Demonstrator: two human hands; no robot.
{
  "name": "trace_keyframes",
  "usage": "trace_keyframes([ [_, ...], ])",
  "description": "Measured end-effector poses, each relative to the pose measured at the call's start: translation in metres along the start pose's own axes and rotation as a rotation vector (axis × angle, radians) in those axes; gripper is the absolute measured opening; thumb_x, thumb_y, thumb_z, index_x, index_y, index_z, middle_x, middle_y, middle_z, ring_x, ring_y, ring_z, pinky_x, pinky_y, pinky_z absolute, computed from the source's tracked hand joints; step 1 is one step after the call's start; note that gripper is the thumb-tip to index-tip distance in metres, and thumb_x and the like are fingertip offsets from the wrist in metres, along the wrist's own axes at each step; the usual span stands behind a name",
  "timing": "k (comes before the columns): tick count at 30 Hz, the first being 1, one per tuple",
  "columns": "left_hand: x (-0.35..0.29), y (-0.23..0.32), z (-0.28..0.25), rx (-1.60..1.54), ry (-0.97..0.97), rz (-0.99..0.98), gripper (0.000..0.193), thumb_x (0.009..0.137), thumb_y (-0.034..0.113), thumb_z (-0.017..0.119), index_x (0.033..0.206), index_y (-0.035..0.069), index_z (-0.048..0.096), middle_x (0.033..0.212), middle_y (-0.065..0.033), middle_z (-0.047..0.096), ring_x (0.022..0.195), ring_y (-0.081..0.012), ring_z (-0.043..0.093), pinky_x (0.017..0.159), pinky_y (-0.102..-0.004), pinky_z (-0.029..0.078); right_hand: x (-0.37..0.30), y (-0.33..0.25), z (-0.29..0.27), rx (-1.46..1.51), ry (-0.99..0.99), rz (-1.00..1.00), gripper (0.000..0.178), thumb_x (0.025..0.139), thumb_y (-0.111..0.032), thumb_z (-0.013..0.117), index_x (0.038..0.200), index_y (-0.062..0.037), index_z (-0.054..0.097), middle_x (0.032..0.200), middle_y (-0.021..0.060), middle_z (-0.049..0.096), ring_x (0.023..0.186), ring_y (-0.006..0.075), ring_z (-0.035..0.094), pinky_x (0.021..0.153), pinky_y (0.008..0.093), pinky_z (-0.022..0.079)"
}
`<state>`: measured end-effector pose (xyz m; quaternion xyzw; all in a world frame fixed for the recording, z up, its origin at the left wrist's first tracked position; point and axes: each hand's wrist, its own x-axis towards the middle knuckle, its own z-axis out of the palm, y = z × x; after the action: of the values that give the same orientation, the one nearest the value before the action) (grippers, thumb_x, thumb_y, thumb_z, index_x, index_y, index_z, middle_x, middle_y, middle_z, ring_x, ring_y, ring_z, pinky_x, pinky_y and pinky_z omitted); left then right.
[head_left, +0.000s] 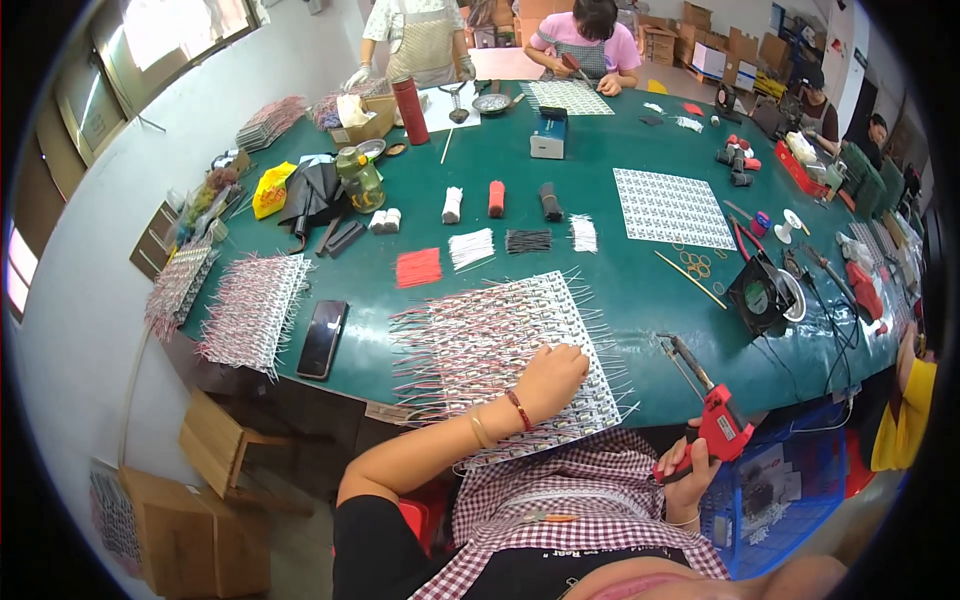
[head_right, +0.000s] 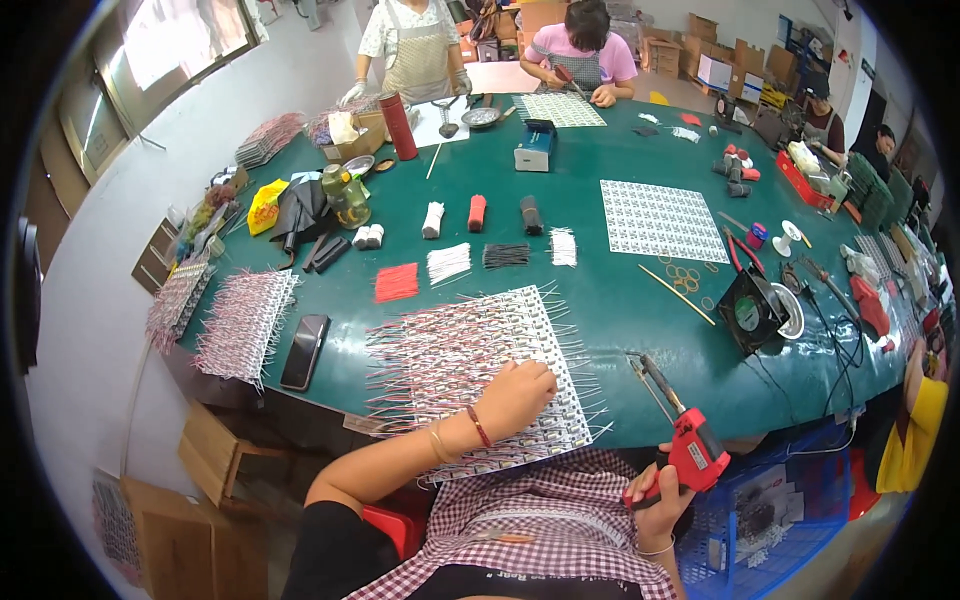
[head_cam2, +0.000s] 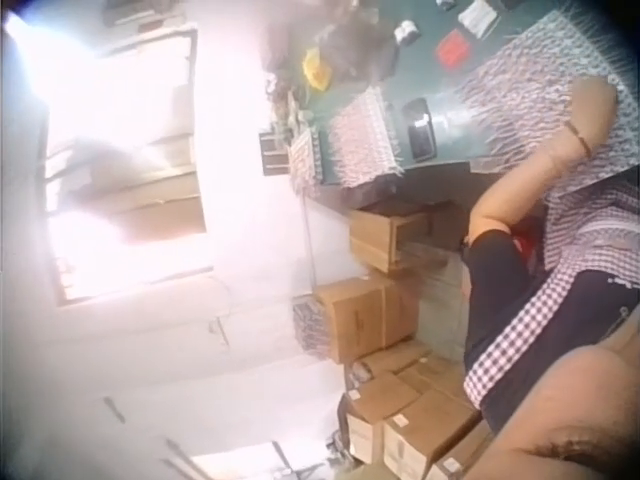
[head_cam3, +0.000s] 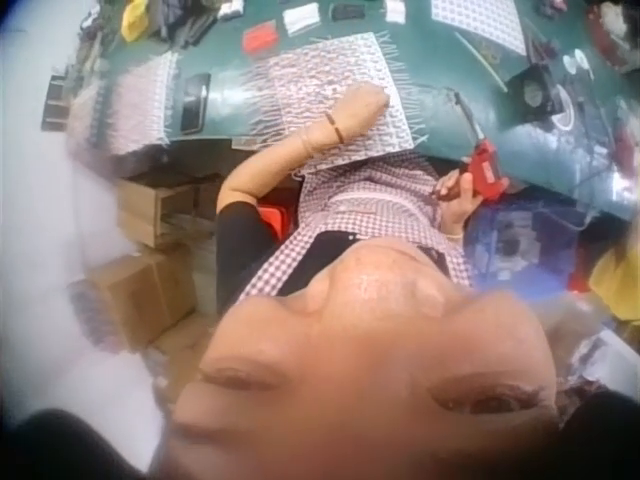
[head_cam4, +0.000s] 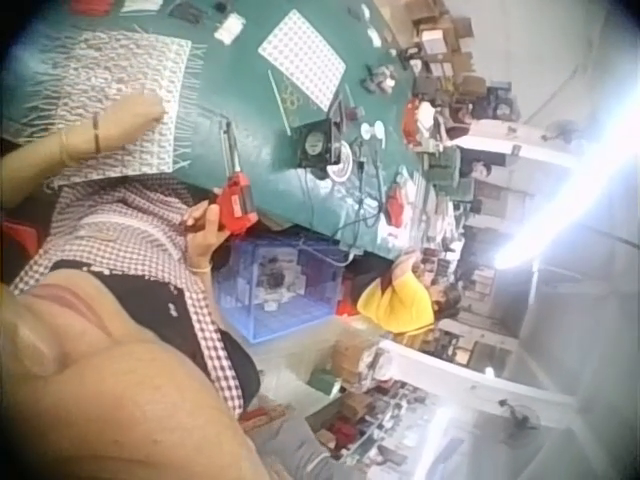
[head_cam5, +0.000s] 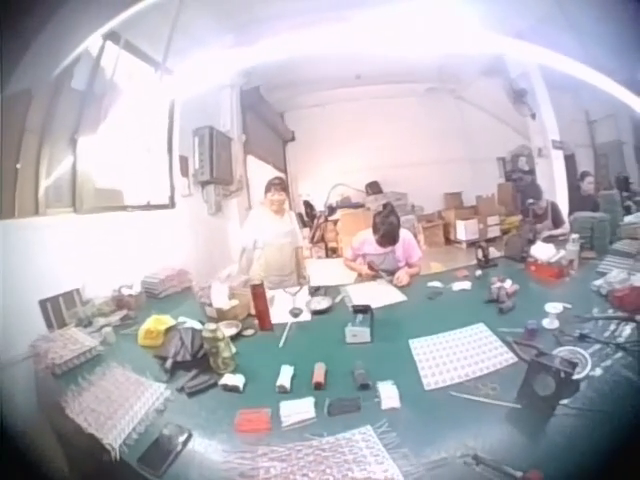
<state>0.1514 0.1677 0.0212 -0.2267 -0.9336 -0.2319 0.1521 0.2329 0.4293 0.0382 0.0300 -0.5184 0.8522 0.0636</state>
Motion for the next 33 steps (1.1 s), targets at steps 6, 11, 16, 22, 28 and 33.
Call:
trace_keyframes([
  [6, -0.006, 0.005, 0.007, 0.089, 0.055, 0.07, 0.005, 0.081, 0.013, 0.06, 0.084, 0.01, 0.057, 0.083, -0.0039, 0.053, 0.085, -0.0216, 0.051, 0.074, -0.0363, 0.038, -0.011, 0.002, 0.005, 0.002, 0.017, -0.039, 0.034, 0.095, -0.024, 0.052, 0.119, -0.0013, 0.044, 0.059, 0.0035, 0.047, 0.043, 0.0113, 0.045, 0.043, 0.0269, 0.044],
  [11, -0.011, 0.009, 0.007, 0.122, 0.052, 0.071, 0.006, 0.082, 0.014, 0.059, 0.084, 0.009, 0.056, 0.083, -0.0049, 0.053, 0.085, -0.0221, 0.052, 0.074, -0.0377, 0.039, -0.02, -0.002, 0.016, -0.016, 0.053, -0.055, 0.034, 0.095, -0.024, 0.052, 0.119, -0.0012, 0.044, 0.058, 0.003, 0.047, 0.043, 0.011, 0.045, 0.043, 0.0269, 0.044],
  [16, -0.014, 0.013, 0.005, 0.113, -0.002, -0.024, 0.005, 0.083, 0.013, 0.057, 0.084, 0.008, 0.055, 0.084, -0.0069, 0.055, 0.084, -0.0248, 0.054, 0.073, -0.0394, 0.039, -0.025, 0.001, 0.027, -0.039, 0.077, -0.057, 0.033, 0.095, -0.024, 0.052, 0.119, -0.001, 0.045, 0.058, 0.0028, 0.046, 0.043, 0.0107, 0.045, 0.043, 0.0264, 0.044],
  [22, -0.008, 0.016, 0.005, 0.152, -0.066, -0.098, 0.01, 0.079, 0.007, 0.054, 0.088, 0.01, 0.056, 0.086, -0.0063, 0.057, 0.084, -0.0228, 0.056, 0.074, -0.0375, 0.04, -0.027, 0.003, 0.04, -0.065, 0.104, -0.043, 0.034, 0.096, -0.022, 0.051, 0.12, 0.0001, 0.045, 0.059, 0.003, 0.046, 0.044, 0.0108, 0.045, 0.044, 0.0269, 0.044],
  [28, -0.006, 0.023, 0.001, 0.243, -0.014, -0.032, 0.007, 0.078, 0.007, 0.054, 0.084, 0.01, 0.053, 0.082, -0.006, 0.054, 0.08, -0.0215, 0.055, 0.073, -0.0358, 0.038, -0.036, 0.003, 0.043, -0.061, 0.119, -0.053, 0.035, 0.097, -0.024, 0.05, 0.122, 0.0002, 0.044, 0.062, 0.0034, 0.047, 0.046, 0.0105, 0.045, 0.045, 0.0263, 0.043],
  [33, -0.007, 0.019, 0.002, 0.125, -0.015, -0.067, 0.012, 0.074, 0.002, 0.055, 0.084, 0.008, 0.052, 0.081, -0.0082, 0.052, 0.078, -0.0247, 0.055, 0.072, -0.0369, 0.039, -0.038, 0.006, 0.03, -0.053, 0.123, -0.006, 0.036, 0.097, -0.023, 0.05, 0.122, 0.0007, 0.044, 0.062, 0.0034, 0.048, 0.046, 0.0104, 0.046, 0.046, 0.0264, 0.044],
])
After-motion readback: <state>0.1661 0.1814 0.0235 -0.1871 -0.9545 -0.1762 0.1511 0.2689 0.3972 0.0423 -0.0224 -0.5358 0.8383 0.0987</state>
